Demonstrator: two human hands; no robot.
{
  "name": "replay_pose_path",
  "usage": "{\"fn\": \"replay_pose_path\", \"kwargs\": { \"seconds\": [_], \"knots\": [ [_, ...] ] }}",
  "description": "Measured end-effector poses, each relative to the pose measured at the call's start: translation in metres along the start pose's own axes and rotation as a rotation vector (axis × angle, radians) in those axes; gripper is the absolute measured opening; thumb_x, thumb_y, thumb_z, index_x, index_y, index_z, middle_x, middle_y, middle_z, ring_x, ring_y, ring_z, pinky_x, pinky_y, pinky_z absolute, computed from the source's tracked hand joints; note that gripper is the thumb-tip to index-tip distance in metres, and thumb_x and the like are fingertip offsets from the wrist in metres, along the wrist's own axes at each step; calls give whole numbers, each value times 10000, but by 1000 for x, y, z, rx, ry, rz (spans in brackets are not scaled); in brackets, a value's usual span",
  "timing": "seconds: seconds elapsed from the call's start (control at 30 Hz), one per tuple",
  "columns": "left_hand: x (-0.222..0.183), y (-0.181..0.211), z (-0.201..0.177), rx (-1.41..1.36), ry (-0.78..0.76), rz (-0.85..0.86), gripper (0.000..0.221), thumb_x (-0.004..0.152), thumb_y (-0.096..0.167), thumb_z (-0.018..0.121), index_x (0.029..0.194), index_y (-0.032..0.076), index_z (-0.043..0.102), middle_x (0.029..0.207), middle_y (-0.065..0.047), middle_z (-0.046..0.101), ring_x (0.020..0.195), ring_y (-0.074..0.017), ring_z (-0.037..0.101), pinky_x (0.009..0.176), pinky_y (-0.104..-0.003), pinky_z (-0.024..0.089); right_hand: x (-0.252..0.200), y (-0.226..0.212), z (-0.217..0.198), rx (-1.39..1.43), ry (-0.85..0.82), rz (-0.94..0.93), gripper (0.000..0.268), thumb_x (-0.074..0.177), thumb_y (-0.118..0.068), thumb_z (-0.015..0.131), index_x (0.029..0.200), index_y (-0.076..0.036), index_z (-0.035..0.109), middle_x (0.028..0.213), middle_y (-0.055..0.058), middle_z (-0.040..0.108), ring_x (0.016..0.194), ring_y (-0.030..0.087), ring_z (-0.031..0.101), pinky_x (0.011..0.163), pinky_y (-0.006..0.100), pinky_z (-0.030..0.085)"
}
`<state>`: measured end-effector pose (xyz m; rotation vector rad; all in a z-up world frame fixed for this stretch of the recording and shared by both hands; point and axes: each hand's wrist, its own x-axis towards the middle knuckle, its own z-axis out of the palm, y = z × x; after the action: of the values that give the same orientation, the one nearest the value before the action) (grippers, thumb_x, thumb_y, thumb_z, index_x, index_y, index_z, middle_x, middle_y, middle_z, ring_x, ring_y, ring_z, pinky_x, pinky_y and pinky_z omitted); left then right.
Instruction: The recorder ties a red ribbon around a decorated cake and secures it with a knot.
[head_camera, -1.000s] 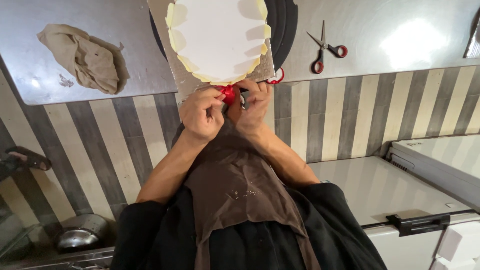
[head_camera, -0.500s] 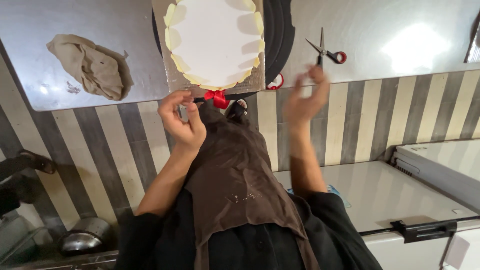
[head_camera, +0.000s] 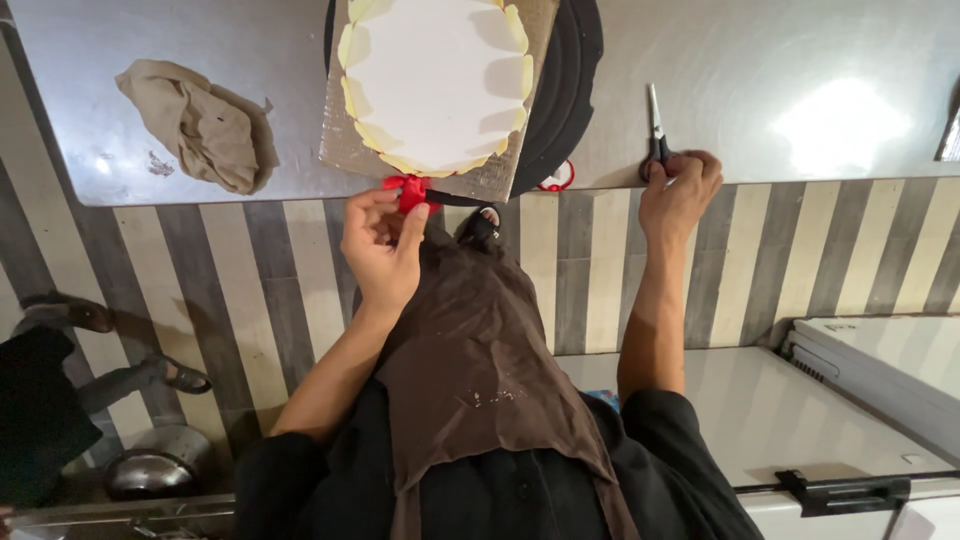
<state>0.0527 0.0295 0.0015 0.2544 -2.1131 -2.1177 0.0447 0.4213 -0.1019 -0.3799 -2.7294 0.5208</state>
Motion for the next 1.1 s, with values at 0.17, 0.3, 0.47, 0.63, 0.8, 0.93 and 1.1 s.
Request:
{"fn": "replay_pose_path", "kwargs": {
  "seconds": [0.17, 0.3, 0.47, 0.63, 0.8, 0.93, 1.1],
  "knots": [
    [4, -1, -1, 177, 97, 79, 202, 992, 50, 779, 1114, -24, 635, 906, -64, 707, 676, -72, 642, 588, -213, 496, -2, 4, -3, 73, -75, 119, 195, 955, -5, 780, 1051, 42, 616, 1215, 181, 562, 1111, 363, 554, 960, 448, 483],
    [11, 2, -5, 310, 145, 94, 164, 1010, 96, 751, 1093, -32, 690, 877, -83, 723, 628, -85, 662, 555, -224, 496, 7, -13, -26, 62, -145, 127, 182, 874, -16, 821, 957, 53, 674, 1106, 191, 589, 1001, 348, 593, 862, 442, 501],
    [21, 7, -9, 288, 148, 82, 176, 1075, 146, 663, 1087, -29, 674, 872, -62, 722, 653, -84, 653, 587, -234, 515, 4, -22, -48, 203, -43, 206, 162, 839, -24, 820, 923, 56, 708, 1106, 161, 615, 883, 249, 616, 745, 338, 508],
    [27, 7, -17, 95, 78, 30, 238, 1121, 206, 589, 1047, -20, 590, 977, -25, 605, 680, -74, 594, 626, -230, 523, -20, -79, -86, 1145, -523, 386, 166, 918, -49, 740, 1023, 46, 653, 948, 104, 631, 727, 102, 546, 626, 220, 416],
    [33, -6, -30, -63, 21, -241, 264, 1113, 236, 578, 977, 10, 599, 885, -20, 621, 603, -49, 515, 544, -224, 409, -24, -199, -76, 1361, -1500, 124, 397, 929, -287, 770, 1119, 45, 664, 937, 59, 667, 799, 104, 631, 648, 237, 500],
    [40, -1, -42, -225, -50, -258, 251, 1114, 236, 583, 991, 17, 596, 920, -23, 631, 625, -53, 513, 556, -220, 406, -36, -227, -40, 1403, -1612, 223, 405, 993, -318, 737, 1137, 51, 649, 976, 77, 652, 816, 117, 628, 680, 259, 515],
    [48, 10, -49, -204, -129, -350, 247, 1080, 257, 575, 991, 31, 618, 905, -12, 633, 590, -48, 506, 517, -208, 395, -33, -246, -23, 1468, -1719, 435, 399, 1012, -356, 673, 1096, 31, 622, 1081, 102, 624, 761, 126, 634, 590, 266, 499]
  ]
}}
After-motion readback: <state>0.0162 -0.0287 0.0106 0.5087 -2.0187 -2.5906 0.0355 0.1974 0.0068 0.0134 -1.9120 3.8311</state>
